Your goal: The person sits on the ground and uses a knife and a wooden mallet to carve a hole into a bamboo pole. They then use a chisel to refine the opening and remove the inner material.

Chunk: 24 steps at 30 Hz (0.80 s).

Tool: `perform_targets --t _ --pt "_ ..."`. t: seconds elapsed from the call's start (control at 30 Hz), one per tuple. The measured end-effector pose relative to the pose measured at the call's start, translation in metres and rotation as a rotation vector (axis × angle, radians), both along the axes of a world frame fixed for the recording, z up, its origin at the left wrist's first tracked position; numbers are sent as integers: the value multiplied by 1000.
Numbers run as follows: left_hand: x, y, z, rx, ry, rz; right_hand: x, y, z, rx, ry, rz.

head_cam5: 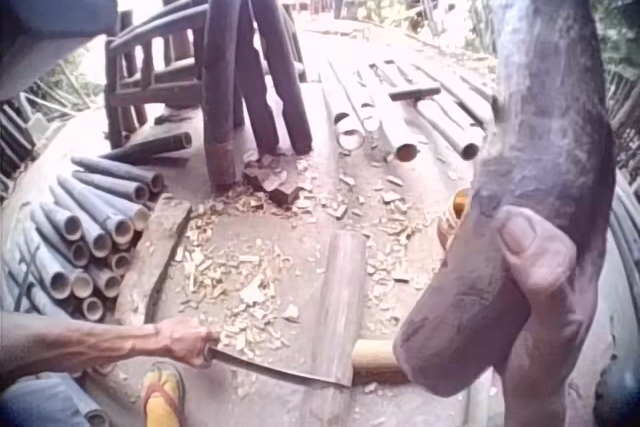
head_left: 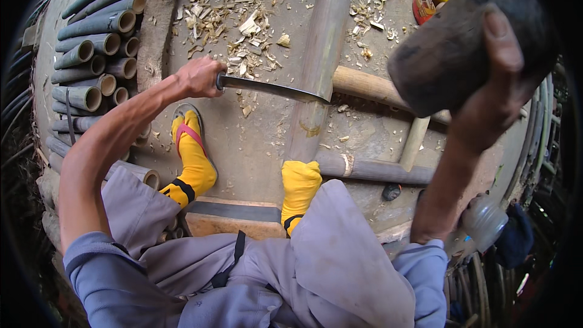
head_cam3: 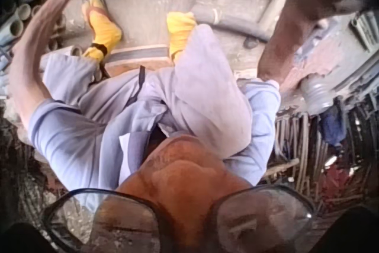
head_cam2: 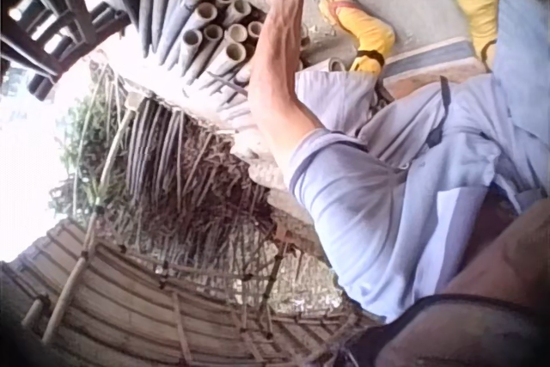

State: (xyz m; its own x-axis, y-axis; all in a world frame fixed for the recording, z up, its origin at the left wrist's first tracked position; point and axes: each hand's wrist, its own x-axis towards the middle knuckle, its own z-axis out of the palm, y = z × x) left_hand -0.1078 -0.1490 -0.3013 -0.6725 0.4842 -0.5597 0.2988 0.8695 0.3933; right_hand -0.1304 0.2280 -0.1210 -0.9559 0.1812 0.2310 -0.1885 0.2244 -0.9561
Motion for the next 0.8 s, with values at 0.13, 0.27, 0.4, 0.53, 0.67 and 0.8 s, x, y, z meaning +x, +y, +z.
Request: perform_targets --t 0.13,0.27,0.4,0.53,0.67,0.8 --pt "-5 14 -2 22 10 -31 64 -16 -88 563 -647 681" --pt "-2 13 0 12 -12 -22 54 -2 -77 265 -723 720" --pt "13 -4 -5 -19 -26 11 13 -8 -2 125 -181 438" --pt "-1 14 -4 -4 -10 -7 42 -14 -62 346 27 81" --pt "5 11 -6 -34 -64 13 77 -11 -101 381 -708 644" --pt "10 1 -9 8 -99 82 77 -8 -88 367 -527 675"
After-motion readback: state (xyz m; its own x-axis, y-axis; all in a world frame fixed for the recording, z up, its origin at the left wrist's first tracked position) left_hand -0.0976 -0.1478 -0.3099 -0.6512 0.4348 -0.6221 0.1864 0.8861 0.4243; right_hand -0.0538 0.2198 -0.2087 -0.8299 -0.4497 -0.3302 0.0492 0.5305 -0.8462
